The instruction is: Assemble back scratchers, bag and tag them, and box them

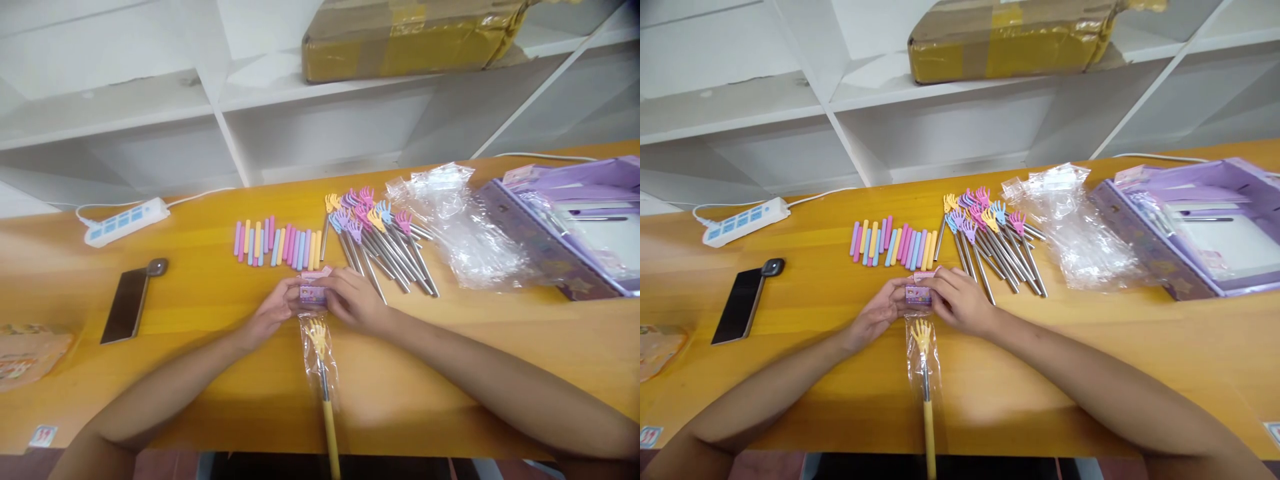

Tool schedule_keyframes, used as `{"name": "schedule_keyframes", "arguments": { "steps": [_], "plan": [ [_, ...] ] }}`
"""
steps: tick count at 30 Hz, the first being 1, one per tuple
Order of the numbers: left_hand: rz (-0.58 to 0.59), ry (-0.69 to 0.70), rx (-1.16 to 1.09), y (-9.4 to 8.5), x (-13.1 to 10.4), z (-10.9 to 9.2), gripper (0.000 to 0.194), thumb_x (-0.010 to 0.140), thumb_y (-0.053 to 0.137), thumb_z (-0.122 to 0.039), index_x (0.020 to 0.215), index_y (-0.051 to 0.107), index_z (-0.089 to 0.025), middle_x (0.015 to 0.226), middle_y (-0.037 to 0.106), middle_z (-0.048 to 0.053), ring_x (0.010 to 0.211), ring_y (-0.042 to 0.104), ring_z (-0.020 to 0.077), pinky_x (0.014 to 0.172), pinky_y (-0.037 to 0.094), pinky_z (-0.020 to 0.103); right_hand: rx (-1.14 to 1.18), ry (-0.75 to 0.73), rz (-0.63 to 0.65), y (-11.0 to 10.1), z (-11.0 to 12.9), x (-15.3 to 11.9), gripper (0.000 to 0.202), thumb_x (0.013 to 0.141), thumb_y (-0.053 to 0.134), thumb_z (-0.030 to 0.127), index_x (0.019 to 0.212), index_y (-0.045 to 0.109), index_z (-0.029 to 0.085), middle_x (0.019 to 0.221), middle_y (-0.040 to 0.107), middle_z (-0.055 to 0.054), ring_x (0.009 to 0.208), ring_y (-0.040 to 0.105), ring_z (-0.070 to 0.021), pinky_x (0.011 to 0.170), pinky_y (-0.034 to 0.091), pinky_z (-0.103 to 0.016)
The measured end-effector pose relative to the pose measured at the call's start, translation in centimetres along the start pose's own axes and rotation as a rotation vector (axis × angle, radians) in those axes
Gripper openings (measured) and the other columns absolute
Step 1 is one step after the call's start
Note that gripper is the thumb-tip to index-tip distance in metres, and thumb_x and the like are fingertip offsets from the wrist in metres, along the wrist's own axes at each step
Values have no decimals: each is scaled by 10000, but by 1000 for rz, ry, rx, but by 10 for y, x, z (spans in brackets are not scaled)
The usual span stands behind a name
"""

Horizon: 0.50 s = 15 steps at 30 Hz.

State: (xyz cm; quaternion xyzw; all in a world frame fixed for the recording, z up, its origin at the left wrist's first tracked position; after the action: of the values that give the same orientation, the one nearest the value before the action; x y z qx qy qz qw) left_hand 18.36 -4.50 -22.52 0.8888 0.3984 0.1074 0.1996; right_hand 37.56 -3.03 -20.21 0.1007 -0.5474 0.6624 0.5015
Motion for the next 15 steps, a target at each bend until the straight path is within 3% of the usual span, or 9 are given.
{"name": "schedule_keyframes", "arguments": {
  "steps": [5,10,15],
  "plan": [
    [-11,0,-15,1,0,-1,572,1023,693,-435,1530,504,-248,1561,623,176,1372,670,350,1189,487,571,53,3,14,-4,1,1,331,1022,520,113,1334,588,201,1020,691,-59,866,612,-182,771,449,-335],
    [-46,3,-29,-2,-2,-1,572,995,737,-405,1513,537,-266,1673,526,154,1451,599,337,1170,503,510,75,-38,36,-7,5,3,318,1008,519,100,1289,625,202,1067,708,-65,917,630,-183,798,457,-338],
    [-14,18,-33,-1,-1,-1,542,1015,715,-378,1517,535,-280,1699,502,148,1458,596,320,1144,514,462,101,-50,56,-6,6,4,308,1001,531,92,1272,623,206,1077,703,-67,944,633,-188,818,475,-345]
  ]
}}
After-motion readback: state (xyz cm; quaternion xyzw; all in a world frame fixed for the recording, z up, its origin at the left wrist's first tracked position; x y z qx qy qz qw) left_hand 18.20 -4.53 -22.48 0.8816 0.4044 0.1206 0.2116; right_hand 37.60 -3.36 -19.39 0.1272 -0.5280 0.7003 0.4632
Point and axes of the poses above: each hand's wrist, its own x-axis towards the middle knuckle, its own y-axis out of the palm, z = x × y, the point moved 5 cm from there along x, towards the middle knuckle
